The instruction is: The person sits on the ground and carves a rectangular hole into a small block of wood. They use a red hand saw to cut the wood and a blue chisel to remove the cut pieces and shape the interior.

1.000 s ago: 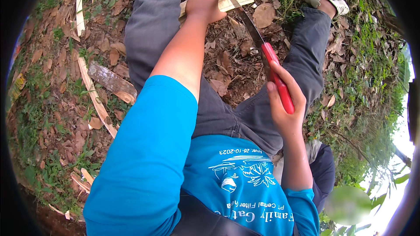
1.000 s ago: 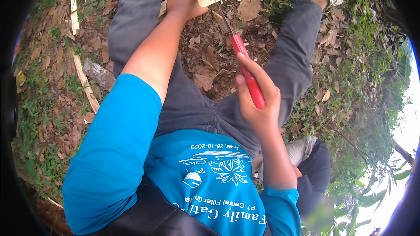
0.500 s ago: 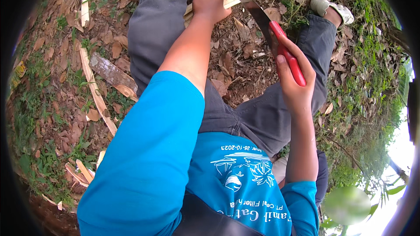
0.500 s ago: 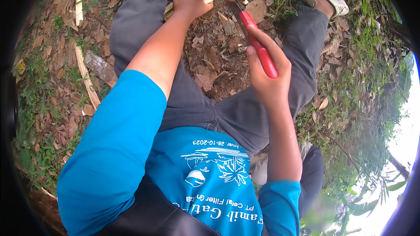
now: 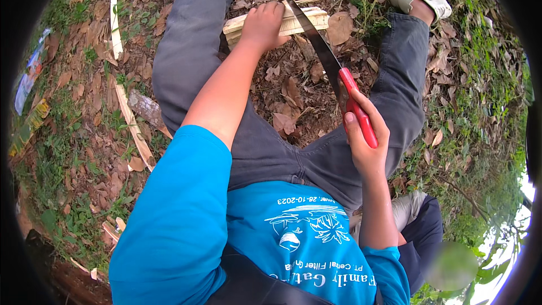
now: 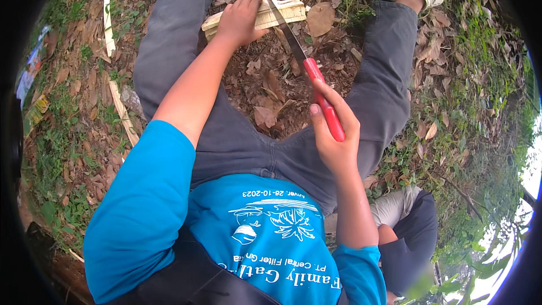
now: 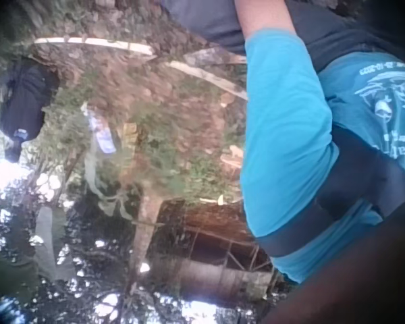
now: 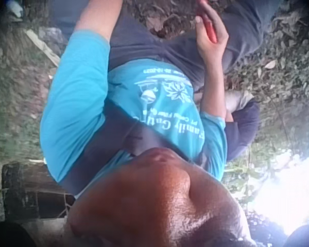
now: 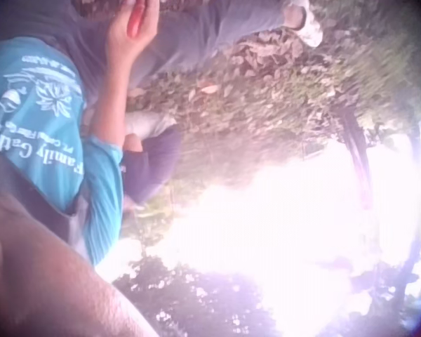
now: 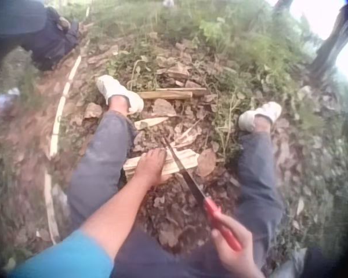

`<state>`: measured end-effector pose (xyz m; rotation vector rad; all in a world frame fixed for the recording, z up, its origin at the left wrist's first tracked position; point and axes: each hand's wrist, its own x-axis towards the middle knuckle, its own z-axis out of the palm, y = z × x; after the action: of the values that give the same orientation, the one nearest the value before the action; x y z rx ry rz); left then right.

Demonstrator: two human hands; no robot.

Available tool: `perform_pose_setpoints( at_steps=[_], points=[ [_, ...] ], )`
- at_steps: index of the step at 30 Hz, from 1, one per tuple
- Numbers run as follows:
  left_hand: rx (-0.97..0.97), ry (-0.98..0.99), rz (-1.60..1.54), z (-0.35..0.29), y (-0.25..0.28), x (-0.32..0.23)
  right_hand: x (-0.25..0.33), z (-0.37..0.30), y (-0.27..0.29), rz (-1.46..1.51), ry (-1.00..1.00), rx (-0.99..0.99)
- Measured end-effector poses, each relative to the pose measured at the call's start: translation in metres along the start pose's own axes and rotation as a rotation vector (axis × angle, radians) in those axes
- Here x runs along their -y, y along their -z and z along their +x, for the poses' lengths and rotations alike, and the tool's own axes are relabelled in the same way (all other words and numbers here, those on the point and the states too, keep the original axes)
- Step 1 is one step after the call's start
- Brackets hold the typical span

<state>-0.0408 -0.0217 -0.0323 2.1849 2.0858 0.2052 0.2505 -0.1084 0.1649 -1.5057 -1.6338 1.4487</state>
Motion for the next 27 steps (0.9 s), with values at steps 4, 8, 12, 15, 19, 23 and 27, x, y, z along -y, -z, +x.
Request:
perform_pose_setpoints(
  at_steps=[4,8,12,15,19,23,27],
  points=[
    [0.415,0.181,0.053,0.014,0.031,0.003,0.010,-0.006,-0.003,0.054,-0.025,-0.006],
    [0.428,0.218,-0.091,0.011,0.023,0.010,0.022,-0.013,-0.010,0.054,-0.031,0.008],
    [0.396,0.162,-0.035,0.007,0.022,0.003,0.050,-0.023,-0.014,0.049,-0.081,0.111],
    [0.390,0.155,-0.042,0.005,0.019,0.001,0.058,-0.024,-0.024,0.135,-0.091,0.161],
    [0.357,0.160,-0.077,0.007,0.005,0.008,0.062,-0.019,-0.038,0.087,-0.132,0.105],
    [0.338,0.156,-0.026,0.004,0.008,0.001,0.052,-0.028,-0.039,-0.120,0.069,0.002],
    [0.362,0.178,-0.062,0.001,0.014,0.005,0.070,-0.063,-0.021,-0.120,0.045,0.015]
  ],
)
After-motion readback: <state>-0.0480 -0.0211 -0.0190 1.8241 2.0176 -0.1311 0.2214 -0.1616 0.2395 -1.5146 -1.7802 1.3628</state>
